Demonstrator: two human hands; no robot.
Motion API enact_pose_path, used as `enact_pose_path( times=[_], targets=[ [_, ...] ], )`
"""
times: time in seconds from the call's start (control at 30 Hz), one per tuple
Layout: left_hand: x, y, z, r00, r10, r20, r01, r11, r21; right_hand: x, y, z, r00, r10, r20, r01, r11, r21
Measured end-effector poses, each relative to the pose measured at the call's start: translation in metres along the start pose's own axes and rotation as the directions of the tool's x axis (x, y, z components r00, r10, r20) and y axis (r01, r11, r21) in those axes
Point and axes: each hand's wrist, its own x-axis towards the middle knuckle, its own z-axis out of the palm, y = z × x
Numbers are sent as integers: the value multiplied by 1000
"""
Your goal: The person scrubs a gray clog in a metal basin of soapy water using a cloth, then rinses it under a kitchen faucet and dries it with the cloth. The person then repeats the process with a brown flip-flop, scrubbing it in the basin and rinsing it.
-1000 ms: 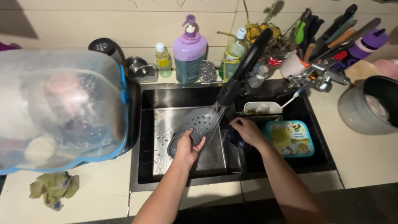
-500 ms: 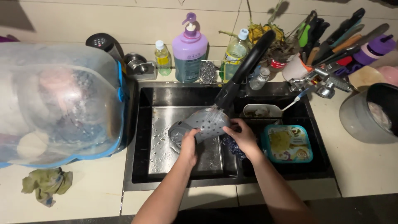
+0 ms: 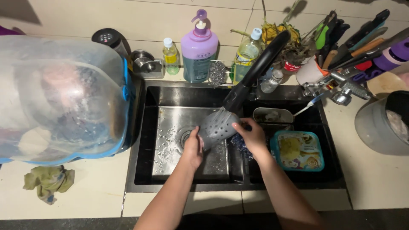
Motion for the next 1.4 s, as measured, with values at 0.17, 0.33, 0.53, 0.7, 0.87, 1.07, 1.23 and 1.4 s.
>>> enact_pose_path(
  times=[0.17, 0.33, 0.53, 0.7, 0.87, 1.07, 1.23, 1.4],
  targets=[
    [18, -9, 40, 914, 402, 45, -326, 666, 671, 7, 49, -10, 962, 242, 129, -264, 945, 196],
    [-15, -1, 65, 692, 596, 407, -442, -96, 892, -16, 84, 31, 889, 322, 325, -452, 729, 514],
    [-63, 14, 69, 475, 656, 587, -277, -522, 807, -27, 75, 66, 821, 358, 445, -567, 599, 565],
    [-68, 16, 64, 481, 562, 673, -235, -657, 716, -40, 70, 84, 698, 444, 561, -716, 421, 557],
    [-69, 4, 55, 495, 459, 738, -264, -729, 631, -51, 78, 81, 586, 513, 627, -810, 357, 465],
    [-64, -5, 48, 431, 444, 786, -340, -726, 597, -51, 78, 63, 585, 460, 668, -806, 425, 413],
    [-48, 4, 43, 485, 496, 720, -415, -594, 689, -72, 71, 36, 653, 418, 631, -722, 597, 350],
    [-42, 6, 46, 701, 343, 625, -407, -527, 746, -82, 87, 10, 721, 335, 607, -648, 637, 418]
  ],
)
